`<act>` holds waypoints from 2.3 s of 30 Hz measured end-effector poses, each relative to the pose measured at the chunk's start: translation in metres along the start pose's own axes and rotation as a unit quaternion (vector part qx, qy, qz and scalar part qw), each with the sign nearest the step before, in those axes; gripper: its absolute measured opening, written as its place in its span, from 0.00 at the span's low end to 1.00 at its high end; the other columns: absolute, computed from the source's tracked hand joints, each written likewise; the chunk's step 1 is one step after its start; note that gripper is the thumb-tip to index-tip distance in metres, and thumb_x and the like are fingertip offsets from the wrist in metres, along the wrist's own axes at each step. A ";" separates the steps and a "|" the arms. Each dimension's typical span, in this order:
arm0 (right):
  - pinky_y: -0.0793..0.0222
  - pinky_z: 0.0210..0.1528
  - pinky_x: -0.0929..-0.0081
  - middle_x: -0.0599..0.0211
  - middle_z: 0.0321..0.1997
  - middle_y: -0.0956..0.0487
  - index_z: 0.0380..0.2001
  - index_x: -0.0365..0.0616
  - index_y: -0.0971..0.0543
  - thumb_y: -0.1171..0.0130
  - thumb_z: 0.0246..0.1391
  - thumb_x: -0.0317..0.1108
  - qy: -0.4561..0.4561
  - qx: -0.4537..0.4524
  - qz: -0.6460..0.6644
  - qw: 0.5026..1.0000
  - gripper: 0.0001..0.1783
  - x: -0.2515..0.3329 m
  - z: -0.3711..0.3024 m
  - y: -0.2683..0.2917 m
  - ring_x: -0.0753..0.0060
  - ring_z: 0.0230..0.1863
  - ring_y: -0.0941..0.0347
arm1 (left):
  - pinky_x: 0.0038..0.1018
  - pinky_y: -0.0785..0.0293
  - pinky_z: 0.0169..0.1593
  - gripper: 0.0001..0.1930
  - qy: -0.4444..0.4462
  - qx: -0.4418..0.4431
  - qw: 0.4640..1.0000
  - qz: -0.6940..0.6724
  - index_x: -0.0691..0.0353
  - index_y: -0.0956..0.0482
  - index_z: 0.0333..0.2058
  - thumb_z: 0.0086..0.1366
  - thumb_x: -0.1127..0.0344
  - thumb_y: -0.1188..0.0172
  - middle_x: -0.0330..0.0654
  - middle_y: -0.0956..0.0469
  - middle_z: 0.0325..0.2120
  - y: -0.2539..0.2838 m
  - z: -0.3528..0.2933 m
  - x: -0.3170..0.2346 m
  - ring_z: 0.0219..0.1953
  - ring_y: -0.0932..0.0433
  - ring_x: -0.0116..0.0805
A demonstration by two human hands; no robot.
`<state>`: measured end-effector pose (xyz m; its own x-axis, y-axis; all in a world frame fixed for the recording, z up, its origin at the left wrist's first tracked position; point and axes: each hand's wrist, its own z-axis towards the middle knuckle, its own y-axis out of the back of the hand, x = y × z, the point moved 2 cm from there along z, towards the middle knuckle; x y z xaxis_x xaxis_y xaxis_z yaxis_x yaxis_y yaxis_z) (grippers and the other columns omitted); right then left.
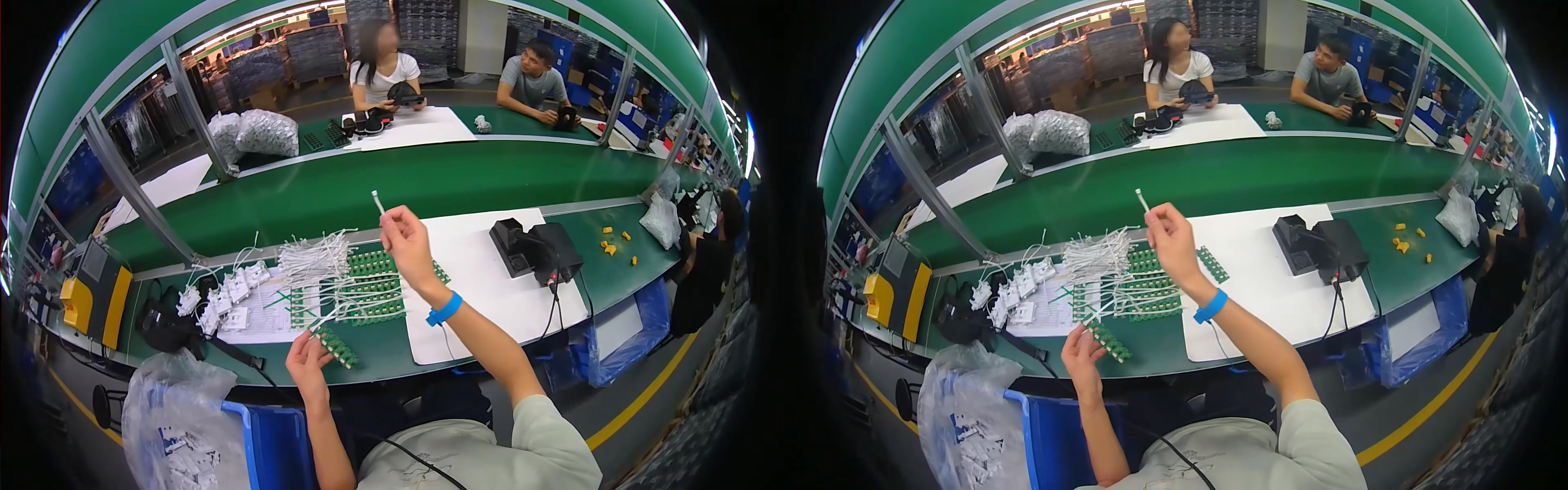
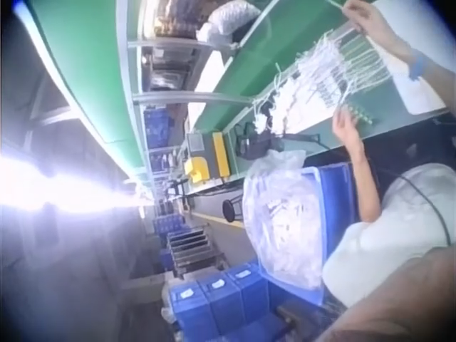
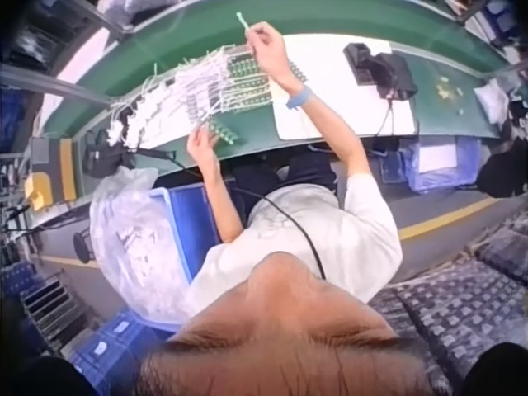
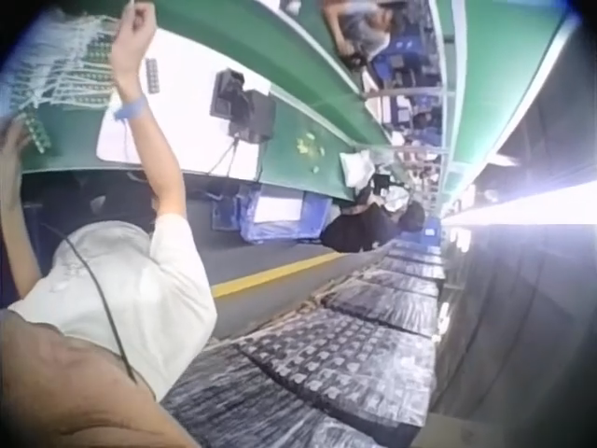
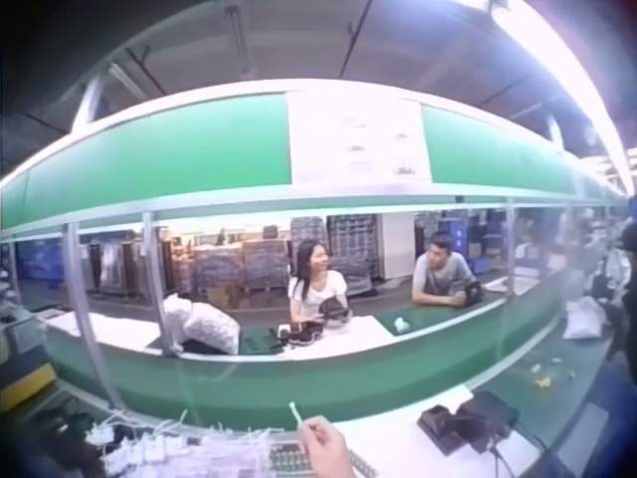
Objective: Assembling white wires into green LED circuit boards at a factory workstation.
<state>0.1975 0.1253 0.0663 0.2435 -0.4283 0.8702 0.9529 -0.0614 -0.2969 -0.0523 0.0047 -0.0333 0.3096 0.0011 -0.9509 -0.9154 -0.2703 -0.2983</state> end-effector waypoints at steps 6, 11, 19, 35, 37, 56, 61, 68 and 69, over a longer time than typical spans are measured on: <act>0.39 0.24 0.86 0.68 0.28 0.22 0.52 0.36 0.24 0.49 0.69 0.29 0.020 0.004 0.022 1.000 0.13 0.013 -0.007 0.009 0.86 0.23 0.32 | 0.22 0.20 0.33 0.16 0.008 0.048 0.999 0.008 0.72 0.26 0.54 0.70 0.73 0.44 0.46 0.16 0.39 -0.018 -0.001 0.000 0.33 0.17 0.28; 0.41 0.29 0.87 0.77 0.29 0.22 0.39 0.36 0.18 0.40 0.64 0.31 0.020 0.024 -0.057 0.998 0.09 0.021 -0.012 0.014 0.90 0.27 0.34 | 0.22 0.20 0.33 0.15 0.008 0.078 0.997 0.008 0.70 0.25 0.53 0.70 0.72 0.42 0.46 0.16 0.40 -0.036 -0.002 -0.001 0.33 0.17 0.28; 0.36 0.26 0.87 0.71 0.27 0.22 0.43 0.37 0.20 0.41 0.65 0.30 -0.102 0.108 -0.048 0.988 0.08 0.039 -0.039 0.012 0.85 0.24 0.30 | 0.23 0.17 0.35 0.15 0.014 0.132 0.991 0.013 0.70 0.25 0.53 0.69 0.72 0.41 0.41 0.18 0.37 -0.078 0.002 -0.024 0.34 0.21 0.26; 0.36 0.25 0.77 0.67 0.27 0.23 0.31 0.41 0.18 0.32 0.51 0.29 0.034 0.210 -0.335 0.918 0.05 0.053 -0.061 -0.001 0.76 0.25 0.31 | 0.22 0.17 0.38 0.15 -0.043 0.156 0.987 0.015 0.70 0.24 0.53 0.70 0.73 0.41 0.40 0.18 0.38 -0.090 0.005 -0.037 0.38 0.20 0.22; 0.35 0.26 0.76 0.68 0.28 0.24 0.31 0.42 0.18 0.32 0.51 0.29 0.054 0.219 -0.355 0.907 0.05 0.057 -0.062 -0.006 0.74 0.26 0.30 | 0.22 0.17 0.38 0.15 -0.050 0.151 0.987 0.019 0.70 0.24 0.53 0.70 0.73 0.41 0.40 0.19 0.38 -0.089 0.004 -0.038 0.38 0.20 0.22; 0.34 0.29 0.71 0.68 0.30 0.26 0.30 0.42 0.17 0.31 0.50 0.31 0.055 0.201 -0.404 0.891 0.06 0.041 -0.070 -0.015 0.69 0.25 0.32 | 0.20 0.22 0.42 0.12 -0.126 0.120 0.981 0.083 0.72 0.20 0.50 0.69 0.75 0.40 0.42 0.17 0.39 -0.084 0.000 -0.026 0.40 0.19 0.23; 0.32 0.31 0.70 0.67 0.31 0.25 0.30 0.41 0.18 0.31 0.51 0.31 0.116 0.205 -0.436 0.869 0.06 0.033 -0.073 -0.018 0.66 0.30 0.28 | 0.20 0.22 0.42 0.12 -0.130 0.117 0.981 0.082 0.71 0.21 0.50 0.69 0.75 0.40 0.42 0.17 0.39 -0.078 0.002 -0.020 0.39 0.19 0.23; 0.29 0.37 0.62 0.63 0.33 0.23 0.28 0.42 0.18 0.32 0.50 0.31 0.057 0.215 -0.398 0.890 0.05 0.023 -0.073 -0.019 0.56 0.35 0.24 | 0.20 0.22 0.37 0.12 -0.140 0.097 0.983 0.075 0.72 0.23 0.50 0.70 0.74 0.41 0.40 0.19 0.37 -0.077 0.001 -0.012 0.36 0.20 0.22; 0.29 0.36 0.62 0.63 0.33 0.23 0.28 0.42 0.17 0.31 0.49 0.32 0.047 0.194 -0.389 0.899 0.06 0.022 -0.074 -0.018 0.56 0.34 0.24 | 0.20 0.22 0.37 0.12 -0.140 0.097 0.982 0.076 0.72 0.23 0.50 0.70 0.74 0.41 0.40 0.19 0.37 -0.077 0.001 -0.012 0.36 0.20 0.22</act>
<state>0.1722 0.0506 0.0616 -0.5225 -0.4673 0.7132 0.8243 -0.0630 0.5626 0.0144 0.0263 0.0014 0.1081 0.2474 -0.9629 -0.9856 -0.0998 -0.1363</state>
